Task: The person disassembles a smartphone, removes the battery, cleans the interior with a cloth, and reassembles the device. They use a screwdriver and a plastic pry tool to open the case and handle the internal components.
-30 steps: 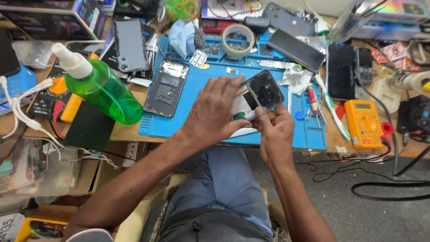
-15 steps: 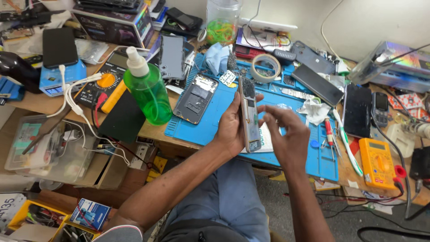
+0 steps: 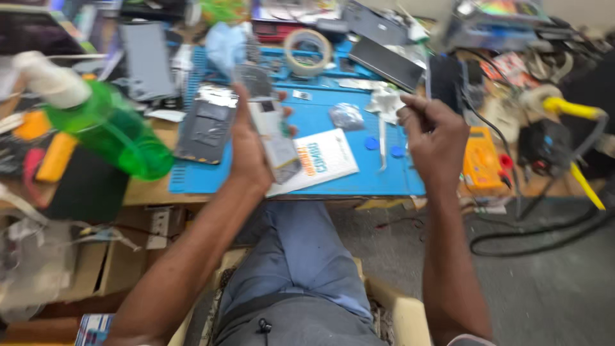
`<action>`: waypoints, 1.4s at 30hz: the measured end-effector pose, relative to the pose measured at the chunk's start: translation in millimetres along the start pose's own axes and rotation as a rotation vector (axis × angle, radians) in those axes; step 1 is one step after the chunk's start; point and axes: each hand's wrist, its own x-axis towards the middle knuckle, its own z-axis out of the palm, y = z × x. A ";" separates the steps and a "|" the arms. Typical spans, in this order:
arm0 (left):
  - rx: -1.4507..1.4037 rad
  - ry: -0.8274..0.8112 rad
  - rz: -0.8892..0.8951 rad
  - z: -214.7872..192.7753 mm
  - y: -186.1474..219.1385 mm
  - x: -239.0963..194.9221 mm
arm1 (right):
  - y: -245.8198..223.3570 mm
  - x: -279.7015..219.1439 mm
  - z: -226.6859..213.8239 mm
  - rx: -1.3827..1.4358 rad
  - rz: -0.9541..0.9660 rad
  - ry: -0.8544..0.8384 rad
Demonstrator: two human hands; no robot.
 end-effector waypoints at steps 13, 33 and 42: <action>0.691 -0.133 0.594 15.5 -12.7 4.2 | 65.1 16.9 25.5 -0.439 -0.234 -0.474; 0.647 -0.370 0.460 26.0 -0.5 -27.5 | -93.3 22.6 -12.9 0.116 -0.447 -0.211; 0.747 -0.323 0.518 33.4 -3.3 -29.4 | -108.9 19.9 -7.1 0.046 -0.427 -0.263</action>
